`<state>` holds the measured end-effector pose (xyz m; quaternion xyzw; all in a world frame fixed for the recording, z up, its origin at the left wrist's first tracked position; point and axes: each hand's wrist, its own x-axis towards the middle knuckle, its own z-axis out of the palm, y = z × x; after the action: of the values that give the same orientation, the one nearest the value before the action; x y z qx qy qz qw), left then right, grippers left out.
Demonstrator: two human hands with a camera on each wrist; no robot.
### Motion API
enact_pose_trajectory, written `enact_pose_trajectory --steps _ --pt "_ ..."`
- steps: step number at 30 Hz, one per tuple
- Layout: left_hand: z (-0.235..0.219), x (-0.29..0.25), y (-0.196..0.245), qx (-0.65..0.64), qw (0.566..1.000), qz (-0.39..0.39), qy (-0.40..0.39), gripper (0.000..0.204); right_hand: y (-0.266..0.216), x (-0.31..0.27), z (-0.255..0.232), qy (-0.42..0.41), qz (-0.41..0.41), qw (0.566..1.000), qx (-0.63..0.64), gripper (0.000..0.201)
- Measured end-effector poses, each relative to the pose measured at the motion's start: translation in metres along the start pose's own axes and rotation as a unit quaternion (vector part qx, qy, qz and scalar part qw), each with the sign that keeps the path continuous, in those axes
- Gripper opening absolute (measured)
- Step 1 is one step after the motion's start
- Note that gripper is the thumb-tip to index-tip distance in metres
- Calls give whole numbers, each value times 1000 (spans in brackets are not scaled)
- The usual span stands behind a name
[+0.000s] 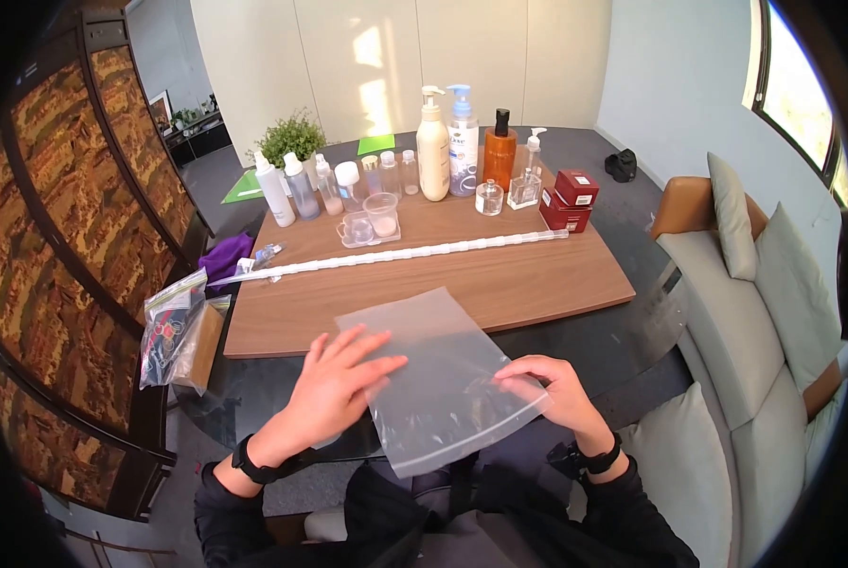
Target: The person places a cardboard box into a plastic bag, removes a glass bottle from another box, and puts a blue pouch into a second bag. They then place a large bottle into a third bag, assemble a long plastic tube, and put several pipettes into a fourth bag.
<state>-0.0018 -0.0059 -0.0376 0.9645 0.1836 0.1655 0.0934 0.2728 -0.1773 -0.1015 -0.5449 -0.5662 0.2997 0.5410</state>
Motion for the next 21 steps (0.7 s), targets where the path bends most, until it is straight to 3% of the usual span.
enact_pose_trajectory --steps 4,6,9,12,15,19,21 --pt "2 -1 -11 31 998 -43 17 39 -6 1 1 25 -3 999 21 20" --pt "5 -1 -15 -53 998 -45 -5 37 -8 1 2 26 19 998 62 25" --pt "7 0 -12 -153 985 -69 -38 36 -14 4 -5 -22 -9 1000 15 39" --pt "4 2 -9 -231 968 -80 -61 34 -21 6 -1 -46 61 996 47 52" --pt "2 5 -8 -261 962 -51 -57 31 -23 11 -1 -80 97 989 -71 54" --pt "-1 6 -7 -294 954 -49 -37 26 -2 13 2 -81 82 993 25 39" --pt "3 4 -11 -382 919 -92 -12 24 2 14 2 -48 71 995 54 26"
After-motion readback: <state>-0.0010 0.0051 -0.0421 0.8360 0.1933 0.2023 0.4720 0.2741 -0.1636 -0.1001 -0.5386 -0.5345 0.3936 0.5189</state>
